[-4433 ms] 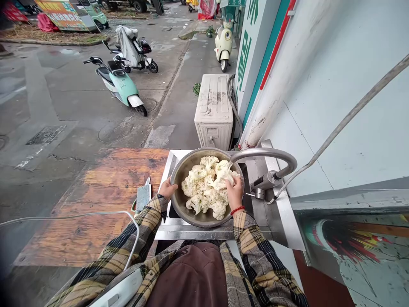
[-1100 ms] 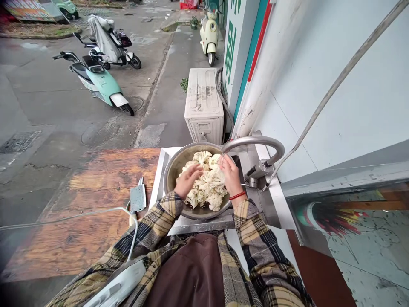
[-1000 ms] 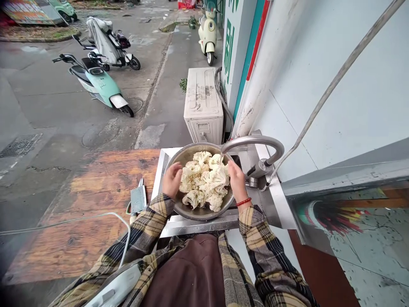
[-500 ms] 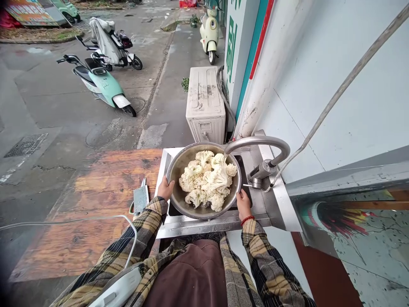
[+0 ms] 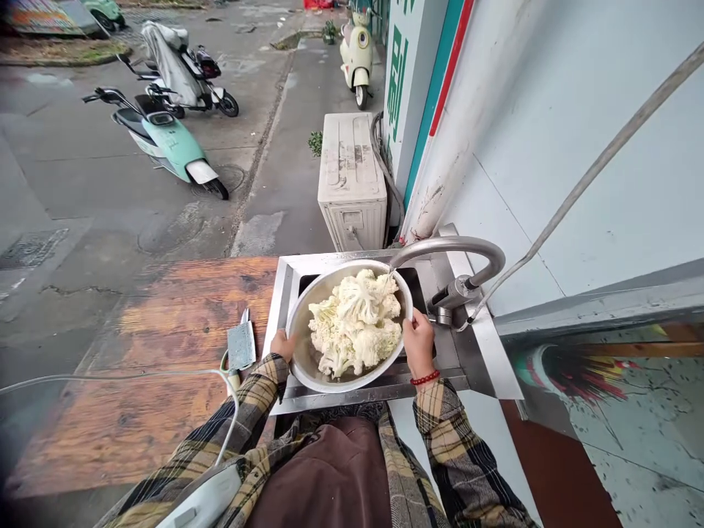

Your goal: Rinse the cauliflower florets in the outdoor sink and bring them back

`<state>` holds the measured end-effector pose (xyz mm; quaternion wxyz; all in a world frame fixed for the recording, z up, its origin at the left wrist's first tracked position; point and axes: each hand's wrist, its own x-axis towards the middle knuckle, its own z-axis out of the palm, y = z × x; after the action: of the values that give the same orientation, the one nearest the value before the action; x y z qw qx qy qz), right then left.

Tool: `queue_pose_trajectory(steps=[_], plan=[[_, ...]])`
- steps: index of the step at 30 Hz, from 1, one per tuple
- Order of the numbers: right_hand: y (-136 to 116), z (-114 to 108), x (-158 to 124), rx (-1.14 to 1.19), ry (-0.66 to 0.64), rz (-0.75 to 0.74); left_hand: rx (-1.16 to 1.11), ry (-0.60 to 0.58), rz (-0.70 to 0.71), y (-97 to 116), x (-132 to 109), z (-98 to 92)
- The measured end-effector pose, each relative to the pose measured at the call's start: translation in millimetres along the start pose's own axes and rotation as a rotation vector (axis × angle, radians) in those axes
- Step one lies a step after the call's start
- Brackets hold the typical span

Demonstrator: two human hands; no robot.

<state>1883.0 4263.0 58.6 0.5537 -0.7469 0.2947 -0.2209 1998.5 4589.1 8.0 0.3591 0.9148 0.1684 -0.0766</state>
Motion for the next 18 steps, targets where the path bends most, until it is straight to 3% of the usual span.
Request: queue_pose_trajectory(steps=[5, 10, 14, 18], plan=[[0, -8, -7, -0.048, 0.009, 0.059, 0.051, 0.015, 0.06, 4, -3, 0.6], [22, -10, -31, 0.086, -0.063, 0.197, 0.086, 0.039, 0.134, 21, 17, -17.5], [34, -6, -31, 0.285, -0.148, 0.415, 0.156, 0.058, 0.233, 34, 30, -34.1], [44, -1, -9, 0.299, -0.362, 0.681, 0.187, 0.076, 0.294, 40, 33, -42.2]])
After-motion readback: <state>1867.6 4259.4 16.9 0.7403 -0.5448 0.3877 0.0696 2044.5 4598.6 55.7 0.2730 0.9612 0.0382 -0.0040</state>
